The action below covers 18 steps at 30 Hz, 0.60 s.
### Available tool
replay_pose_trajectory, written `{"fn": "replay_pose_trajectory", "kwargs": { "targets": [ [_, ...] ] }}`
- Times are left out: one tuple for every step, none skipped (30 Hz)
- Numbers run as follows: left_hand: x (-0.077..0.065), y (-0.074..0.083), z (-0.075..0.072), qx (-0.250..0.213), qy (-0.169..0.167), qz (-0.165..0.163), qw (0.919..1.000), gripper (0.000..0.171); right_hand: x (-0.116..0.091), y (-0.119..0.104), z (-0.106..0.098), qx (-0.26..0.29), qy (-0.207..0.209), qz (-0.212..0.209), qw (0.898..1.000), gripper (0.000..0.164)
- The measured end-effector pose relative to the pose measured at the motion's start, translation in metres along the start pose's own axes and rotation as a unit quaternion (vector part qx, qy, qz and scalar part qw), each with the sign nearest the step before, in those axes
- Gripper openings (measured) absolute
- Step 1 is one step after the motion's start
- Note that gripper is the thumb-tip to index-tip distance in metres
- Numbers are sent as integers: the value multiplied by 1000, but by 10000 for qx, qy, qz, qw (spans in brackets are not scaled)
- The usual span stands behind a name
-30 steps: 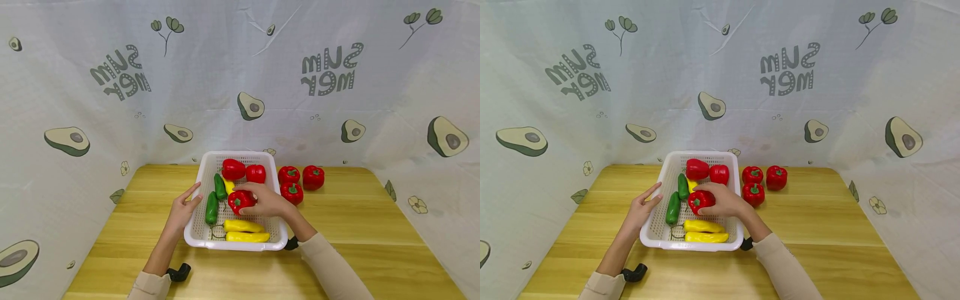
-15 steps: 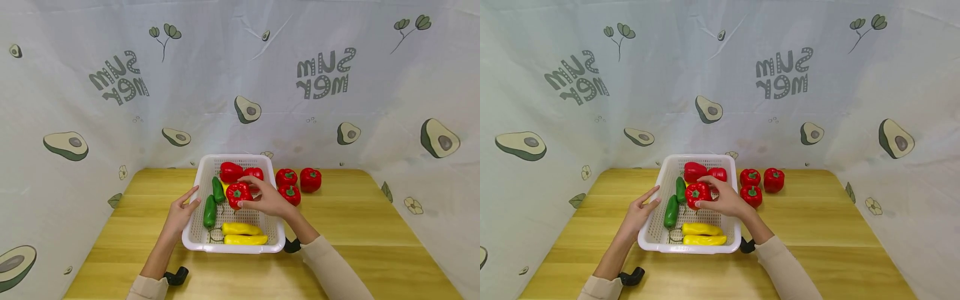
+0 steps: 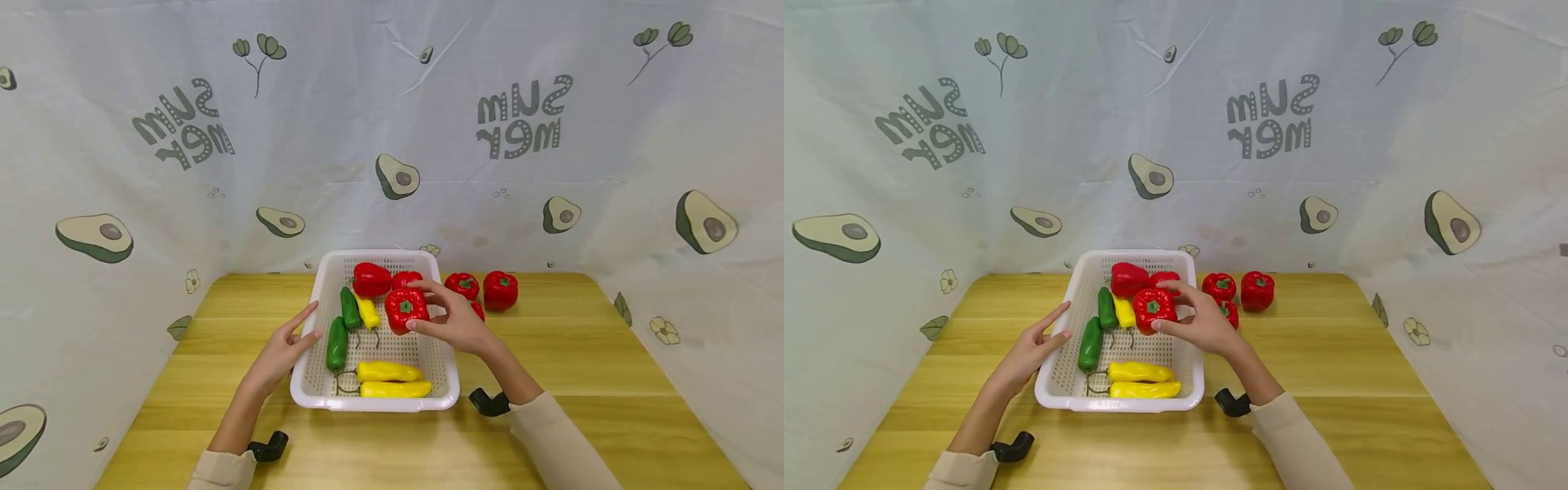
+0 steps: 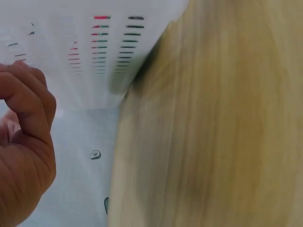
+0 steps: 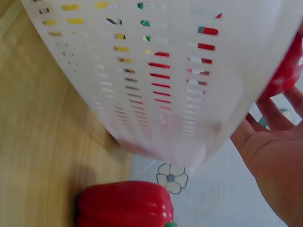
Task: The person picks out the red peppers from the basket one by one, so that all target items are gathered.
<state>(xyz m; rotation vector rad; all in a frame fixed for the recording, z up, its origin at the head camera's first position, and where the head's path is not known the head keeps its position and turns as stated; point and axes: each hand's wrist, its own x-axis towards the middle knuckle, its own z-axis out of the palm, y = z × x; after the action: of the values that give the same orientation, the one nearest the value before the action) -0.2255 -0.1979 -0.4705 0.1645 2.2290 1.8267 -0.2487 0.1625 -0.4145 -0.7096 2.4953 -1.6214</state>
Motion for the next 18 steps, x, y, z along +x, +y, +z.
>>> {"fn": "replay_pose_trajectory", "kwargs": {
  "targets": [
    [0,-1,-1,36,-2,15,10000,66,-1,0,-2,-5,25,-11,10000,67],
    [1,-1,-1,66,13,23,10000,67,-3,0,-5,-2,50,-24,10000,66],
    [1,-2,-1,83,41,32,10000,67,-4,1,-7,-22,93,-68,9999,66],
    [1,-2,-1,102,84,40,9999,67,-6,1,-10,-40,135,-95,9999,66],
    [1,-2,0,117,153,41,9998,68,-8,1,-12,-78,191,-111,9997,66],
    [1,-2,0,133,247,42,9996,69,-10,0,-15,-118,259,-115,9995,66],
    [1,-1,0,161,343,42,9993,70,-12,0,-19,-155,328,-119,9993,66],
    [1,-1,1,178,418,46,9990,71,-14,0,-22,-192,401,-121,9989,67],
    [1,-1,1,211,486,42,9986,71,-15,1,-26,-233,472,-128,9985,67],
    [0,0,1,251,544,45,9982,71,-18,1,-30,-250,529,-105,9982,67],
    [0,0,2,282,589,42,9979,71,-19,2,-34,-259,587,-88,9979,67],
    [-1,0,2,295,604,50,9977,70,-22,3,-39,-266,636,-53,9976,67],
    [-1,1,2,297,584,64,9978,70,-23,5,-43,-257,679,-21,9974,67],
    [-1,1,2,263,552,78,9981,69,-25,6,-48,-253,715,15,9971,67],
    [-2,1,2,222,523,87,9983,69,-28,7,-52,-239,748,68,9969,67],
    [-2,1,3,179,499,98,9985,68,-30,8,-57,-249,778,126,9966,66],
    [-2,2,3,134,472,102,9987,68,-33,10,-62,-271,812,181,9962,66],
    [-2,2,3,105,455,114,9988,68,-35,11,-67,-271,834,242,9959,66]
  ]
}}
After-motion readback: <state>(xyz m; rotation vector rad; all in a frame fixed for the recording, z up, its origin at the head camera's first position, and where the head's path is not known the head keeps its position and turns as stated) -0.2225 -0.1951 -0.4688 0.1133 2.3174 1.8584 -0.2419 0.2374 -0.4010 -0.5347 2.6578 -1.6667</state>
